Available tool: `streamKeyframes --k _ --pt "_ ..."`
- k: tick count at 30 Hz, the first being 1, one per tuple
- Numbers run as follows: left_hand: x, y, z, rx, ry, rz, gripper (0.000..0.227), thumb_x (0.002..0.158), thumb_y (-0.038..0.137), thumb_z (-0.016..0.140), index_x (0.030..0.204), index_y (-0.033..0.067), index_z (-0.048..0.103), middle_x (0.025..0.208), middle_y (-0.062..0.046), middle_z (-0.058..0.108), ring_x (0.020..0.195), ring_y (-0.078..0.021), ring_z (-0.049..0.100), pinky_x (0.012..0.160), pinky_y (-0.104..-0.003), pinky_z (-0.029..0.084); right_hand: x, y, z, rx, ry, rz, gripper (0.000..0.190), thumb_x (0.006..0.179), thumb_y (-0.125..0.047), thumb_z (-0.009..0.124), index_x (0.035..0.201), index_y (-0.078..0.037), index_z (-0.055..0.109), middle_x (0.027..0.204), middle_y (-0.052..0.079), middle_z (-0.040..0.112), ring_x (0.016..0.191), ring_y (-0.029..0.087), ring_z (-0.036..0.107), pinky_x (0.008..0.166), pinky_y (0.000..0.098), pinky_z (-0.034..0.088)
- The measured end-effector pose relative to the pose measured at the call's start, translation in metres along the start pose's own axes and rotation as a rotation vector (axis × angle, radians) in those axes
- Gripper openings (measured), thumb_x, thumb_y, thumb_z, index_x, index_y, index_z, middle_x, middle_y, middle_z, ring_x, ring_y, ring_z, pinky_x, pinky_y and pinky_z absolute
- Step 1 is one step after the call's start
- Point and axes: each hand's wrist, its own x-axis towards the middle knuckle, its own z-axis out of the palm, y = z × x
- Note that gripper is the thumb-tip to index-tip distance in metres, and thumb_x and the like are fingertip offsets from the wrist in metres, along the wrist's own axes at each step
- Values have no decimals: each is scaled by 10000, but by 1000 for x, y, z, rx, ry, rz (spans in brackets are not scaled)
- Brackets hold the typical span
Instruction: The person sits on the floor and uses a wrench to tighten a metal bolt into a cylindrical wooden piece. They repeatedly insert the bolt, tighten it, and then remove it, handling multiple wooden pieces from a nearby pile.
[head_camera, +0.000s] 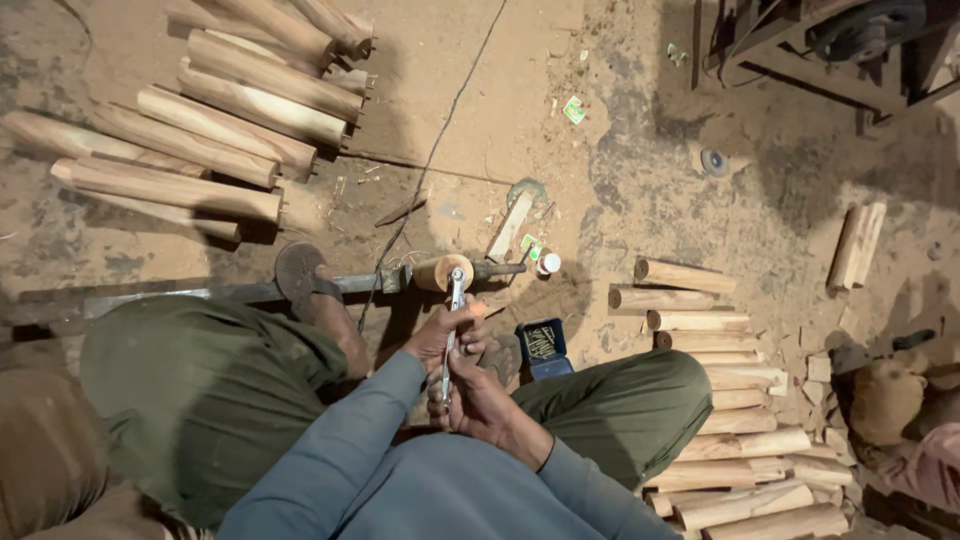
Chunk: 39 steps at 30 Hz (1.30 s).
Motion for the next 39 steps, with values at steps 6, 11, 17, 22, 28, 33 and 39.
streamKeyframes --k 6,11,17,22,28,33,39 --pt "-9 5 13 314 396 -53 305 910 186 709 731 129 469 586 44 383 439 -70 323 377 -264 275 -1 2 7 -72 12 -30 383 1057 -474 545 897 -127 558 660 -4 487 555 140 446 508 290 369" --pt "0 2 22 577 491 150 385 905 233 845 754 105 514 631 72 435 489 -28 378 410 -244 321 -4 -4 -20 -164 101 -51 319 1035 -451 530 868 -179 537 577 -60 390 464 93 332 423 259 278" --pt "-10 16 38 642 622 -77 360 844 330 826 793 97 556 573 45 393 409 -63 326 351 -272 243 -56 -132 -79 -798 505 -248 323 992 -395 583 842 -111 617 571 -42 475 462 110 410 409 293 304" --pt "-13 19 58 529 594 -55 294 849 329 819 847 130 603 604 74 380 425 -34 311 362 -247 244 -51 -224 -33 -2154 681 -640 448 998 -528 583 906 -119 740 632 98 639 551 238 587 536 401 455" --pt "-9 16 44 579 553 -18 314 864 267 814 790 102 557 620 46 446 444 -59 392 382 -274 331 -9 -207 73 -2539 330 -528 524 899 -644 639 895 -126 715 714 127 691 658 336 652 612 487 527" --pt "0 3 22 440 424 51 318 874 239 825 787 135 537 636 59 434 460 -53 340 409 -252 265 11 -231 127 -2486 -90 -828 439 835 -523 781 821 -96 684 766 102 675 695 292 674 689 466 538" --pt "13 -24 10 344 574 99 321 871 250 790 776 201 487 597 68 376 485 -85 365 459 -291 336 -1 -205 152 -2152 -51 -1294 278 933 -307 699 947 -61 569 831 96 607 812 275 613 723 437 456"
